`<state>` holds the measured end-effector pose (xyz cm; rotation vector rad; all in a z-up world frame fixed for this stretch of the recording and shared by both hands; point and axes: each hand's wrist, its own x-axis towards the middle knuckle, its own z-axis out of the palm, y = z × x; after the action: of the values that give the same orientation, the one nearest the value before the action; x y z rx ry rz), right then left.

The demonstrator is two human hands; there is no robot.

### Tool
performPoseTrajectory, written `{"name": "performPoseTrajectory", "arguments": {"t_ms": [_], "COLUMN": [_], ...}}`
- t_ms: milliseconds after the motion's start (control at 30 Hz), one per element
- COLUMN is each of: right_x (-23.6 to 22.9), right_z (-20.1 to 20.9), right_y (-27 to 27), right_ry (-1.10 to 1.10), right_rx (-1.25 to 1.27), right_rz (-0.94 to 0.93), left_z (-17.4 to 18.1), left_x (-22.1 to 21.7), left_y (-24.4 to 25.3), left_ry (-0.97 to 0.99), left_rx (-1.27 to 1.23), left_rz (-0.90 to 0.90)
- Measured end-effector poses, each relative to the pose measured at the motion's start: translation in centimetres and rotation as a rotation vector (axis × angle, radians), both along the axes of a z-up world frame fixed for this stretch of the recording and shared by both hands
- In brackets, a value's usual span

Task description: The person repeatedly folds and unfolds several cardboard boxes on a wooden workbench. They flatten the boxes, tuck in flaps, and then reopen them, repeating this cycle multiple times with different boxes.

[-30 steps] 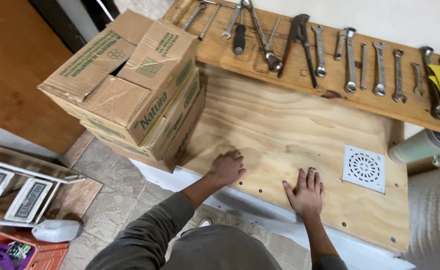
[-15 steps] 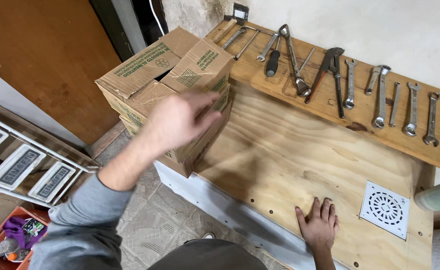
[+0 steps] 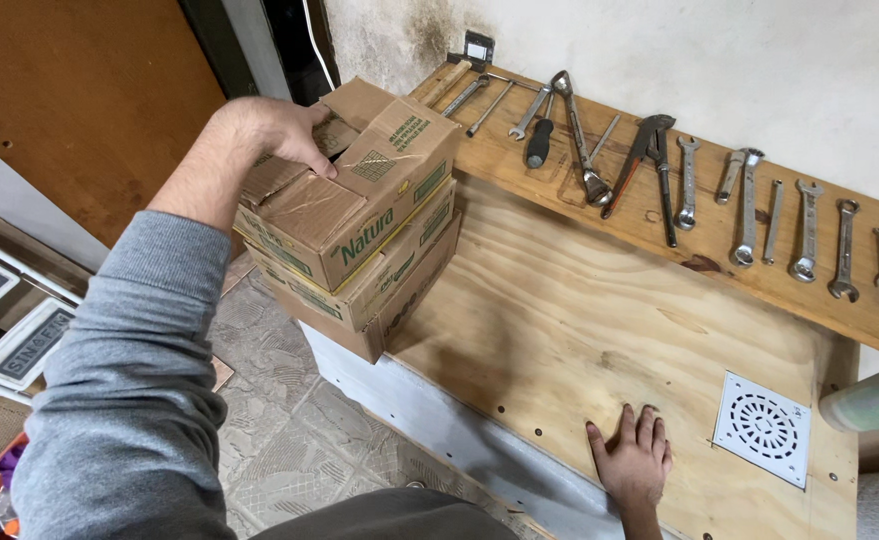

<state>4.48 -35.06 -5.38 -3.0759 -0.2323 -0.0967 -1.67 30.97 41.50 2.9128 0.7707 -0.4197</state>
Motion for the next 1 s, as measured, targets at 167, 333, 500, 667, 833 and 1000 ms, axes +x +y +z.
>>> {"name": "performPoseTrajectory", "arguments": {"t_ms": [167, 333, 500, 667, 833, 1000], "right_x": [0.1, 0.2, 0.3, -0.4, -0.8, -1.3], "right_z": [-0.5, -0.4, -0.2, 0.4, 2.2, 2.9], "right_y": [0.0, -0.1, -0.1, 0.1, 0.5, 1.2], "right_ry": [-0.032, -0.031, 0.034, 0.046, 0.011, 0.021], "right_rx": [0.031, 0.033, 0.052, 0.055, 0.061, 0.102], "right_rz": [0.0, -0.015, -0.006, -0.012, -0.017, -0.013], "left_z": [-2.9, -3.3, -0.4, 3.4, 4.1, 3.1], "left_x": [2.6, 2.3, -1.4, -4.6, -5.0, -7.2], "left_y": [5.0, 4.6, 1.1, -4.6, -11.2, -22.6], "left_ry": [0.042, 0.073, -0.182, -0.406, -0.639, -0.789], "left_rx": [-0.048, 0.014, 0.043, 0.09, 0.092, 0.134], "left_rz": [0.062, 0.04, 0.045, -0.032, -0.273, -0.638]}}
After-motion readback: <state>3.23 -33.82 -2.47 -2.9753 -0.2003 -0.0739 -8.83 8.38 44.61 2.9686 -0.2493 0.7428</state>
